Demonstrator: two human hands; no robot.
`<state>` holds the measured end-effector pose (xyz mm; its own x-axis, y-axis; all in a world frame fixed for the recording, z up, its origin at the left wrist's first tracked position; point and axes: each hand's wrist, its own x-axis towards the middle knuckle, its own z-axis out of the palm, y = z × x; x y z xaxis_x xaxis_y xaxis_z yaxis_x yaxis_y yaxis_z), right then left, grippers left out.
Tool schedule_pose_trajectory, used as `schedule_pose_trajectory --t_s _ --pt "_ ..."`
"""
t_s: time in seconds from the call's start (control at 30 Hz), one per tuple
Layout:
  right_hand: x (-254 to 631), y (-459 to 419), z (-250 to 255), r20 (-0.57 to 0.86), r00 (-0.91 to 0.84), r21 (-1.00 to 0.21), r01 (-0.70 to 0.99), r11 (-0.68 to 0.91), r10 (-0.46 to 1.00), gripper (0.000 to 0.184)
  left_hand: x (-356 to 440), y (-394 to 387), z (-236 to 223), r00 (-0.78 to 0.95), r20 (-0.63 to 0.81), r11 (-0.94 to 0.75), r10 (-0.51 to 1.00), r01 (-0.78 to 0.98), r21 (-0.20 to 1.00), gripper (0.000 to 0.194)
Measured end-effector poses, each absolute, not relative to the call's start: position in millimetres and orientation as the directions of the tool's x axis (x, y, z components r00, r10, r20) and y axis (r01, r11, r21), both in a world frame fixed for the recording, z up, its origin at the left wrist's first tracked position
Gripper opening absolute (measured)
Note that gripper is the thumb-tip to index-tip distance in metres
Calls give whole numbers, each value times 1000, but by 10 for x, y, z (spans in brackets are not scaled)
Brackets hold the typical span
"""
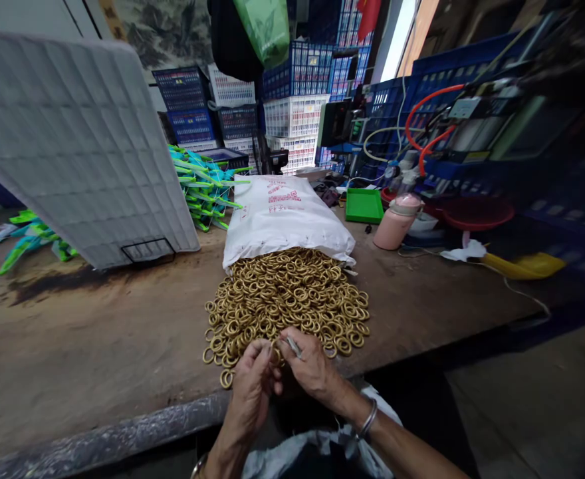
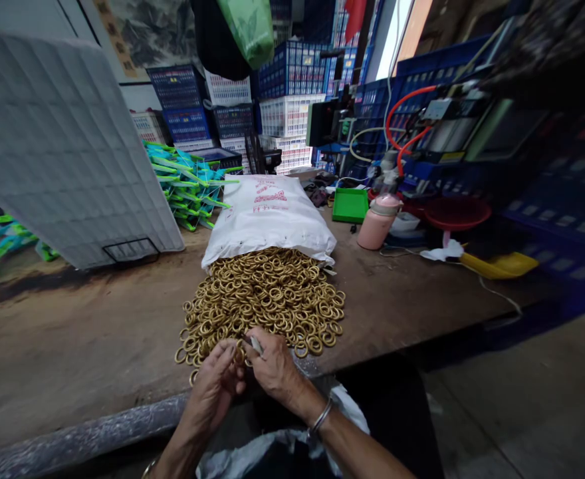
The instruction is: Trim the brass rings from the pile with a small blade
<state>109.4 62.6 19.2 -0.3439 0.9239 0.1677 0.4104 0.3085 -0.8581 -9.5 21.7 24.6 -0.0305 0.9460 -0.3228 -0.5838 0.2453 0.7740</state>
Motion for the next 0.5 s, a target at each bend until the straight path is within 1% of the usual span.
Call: schedule_pose_trajectory --t_s 0.07,0.13,0.2,0.27,0.37,0.43,0.5 --pt "1095 623 198 163 -354 -853 418 312 921 21 -86 223 235 -40 -315 245 948 -539 806 28" --pt "1091 633 211 130 -336 -881 391 264 933 23 -79 229 208 -76 -305 230 949 -494 838 28" --pt "1083 649 222 35 -310 -933 331 142 950 28 -73 239 175 -132 -290 209 948 -430 878 28" --pt "1075 662 222 -95 -310 -967 253 -14 946 31 -67 251 147 -203 -260 181 944 -342 922 29" --pt "1063 663 203 -271 -357 -962 140 -235 894 35 -59 260 125 -275 -159 101 948 -213 972 31" --pt "1058 657 192 -334 -394 -941 91 -325 857 36 -60 255 123 -269 -104 61 958 -164 985 28" --pt "1054 657 189 -335 -413 -940 81 -333 847 38 -70 246 128 -238 -93 59 967 -150 987 24"
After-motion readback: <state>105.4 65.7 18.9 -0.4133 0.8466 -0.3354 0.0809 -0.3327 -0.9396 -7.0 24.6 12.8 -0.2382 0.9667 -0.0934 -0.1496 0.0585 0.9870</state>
